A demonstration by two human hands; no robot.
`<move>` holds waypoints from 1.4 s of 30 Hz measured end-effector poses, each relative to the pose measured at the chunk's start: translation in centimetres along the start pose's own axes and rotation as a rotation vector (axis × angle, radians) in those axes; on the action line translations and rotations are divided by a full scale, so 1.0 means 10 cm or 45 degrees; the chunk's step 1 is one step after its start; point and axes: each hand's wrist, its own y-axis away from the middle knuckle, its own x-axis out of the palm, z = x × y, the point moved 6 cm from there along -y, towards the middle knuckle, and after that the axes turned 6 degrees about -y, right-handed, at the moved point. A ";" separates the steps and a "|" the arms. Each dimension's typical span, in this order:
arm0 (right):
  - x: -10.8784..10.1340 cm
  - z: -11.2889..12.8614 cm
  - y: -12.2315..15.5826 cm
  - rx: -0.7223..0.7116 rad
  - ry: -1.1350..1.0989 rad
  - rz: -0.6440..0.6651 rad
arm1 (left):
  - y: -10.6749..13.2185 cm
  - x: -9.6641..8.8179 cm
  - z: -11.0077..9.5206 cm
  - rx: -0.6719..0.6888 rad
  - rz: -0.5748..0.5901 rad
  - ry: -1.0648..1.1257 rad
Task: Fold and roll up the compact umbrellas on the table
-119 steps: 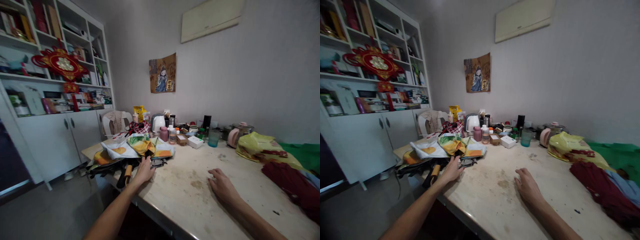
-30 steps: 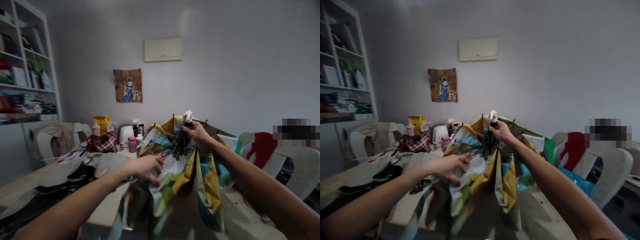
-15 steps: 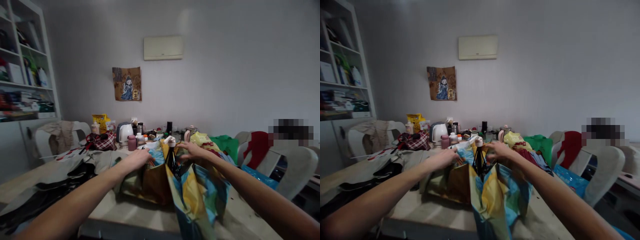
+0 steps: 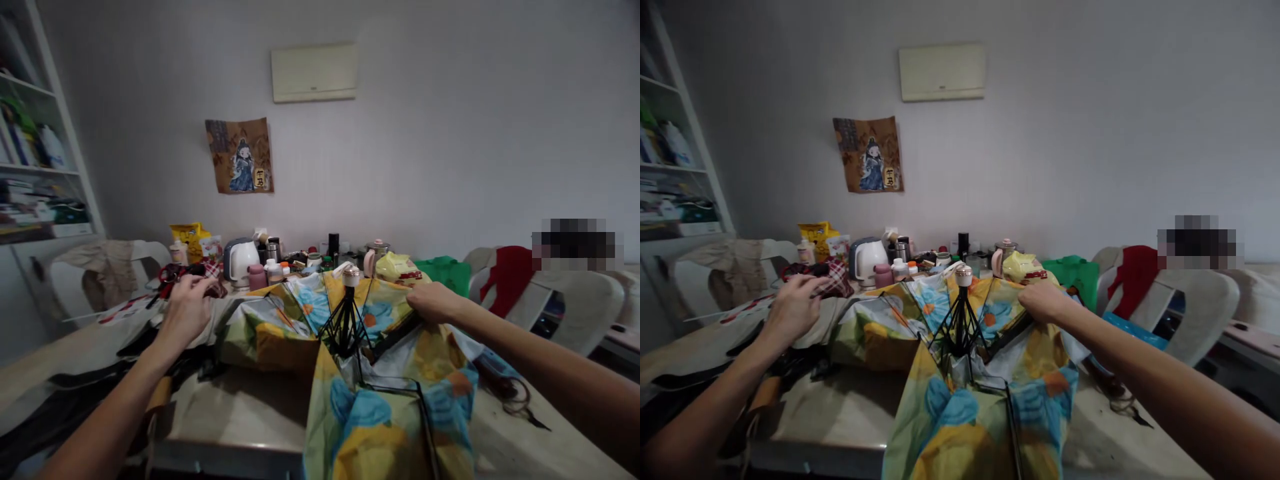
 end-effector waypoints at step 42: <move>-1.26 1.85 0.15 -1.085 -0.166 -1.368 | -0.73 0.13 -2.06 -0.322 0.656 2.252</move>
